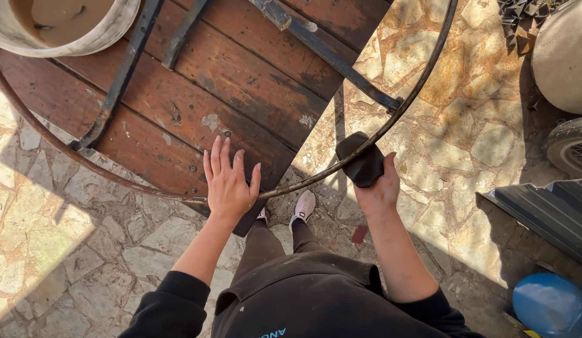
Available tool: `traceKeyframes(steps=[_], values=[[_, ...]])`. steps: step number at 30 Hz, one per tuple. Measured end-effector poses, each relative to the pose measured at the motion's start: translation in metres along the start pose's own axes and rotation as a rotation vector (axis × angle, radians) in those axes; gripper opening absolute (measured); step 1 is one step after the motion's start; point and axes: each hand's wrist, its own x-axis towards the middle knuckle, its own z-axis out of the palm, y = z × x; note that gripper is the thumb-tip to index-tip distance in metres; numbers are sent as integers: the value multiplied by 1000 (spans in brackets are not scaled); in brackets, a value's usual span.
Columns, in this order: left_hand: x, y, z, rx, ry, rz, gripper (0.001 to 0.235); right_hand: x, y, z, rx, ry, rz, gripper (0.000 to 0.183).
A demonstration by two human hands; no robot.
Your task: Sanding a circular metal frame using a sanding block and water on a workbench
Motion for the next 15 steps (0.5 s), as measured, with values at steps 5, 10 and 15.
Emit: traceKeyframes(steps=[5, 10, 15], values=[[2, 1, 0, -21, 29, 1, 45, 78, -21, -2, -136, -252, -230, 54], [1, 0, 0, -52, 20, 4, 48, 57, 33, -35, -366, -177, -424, 40], [-1, -1, 0, -57, -6, 31, 51, 11, 50, 19, -1136, -10, -661, 75]])
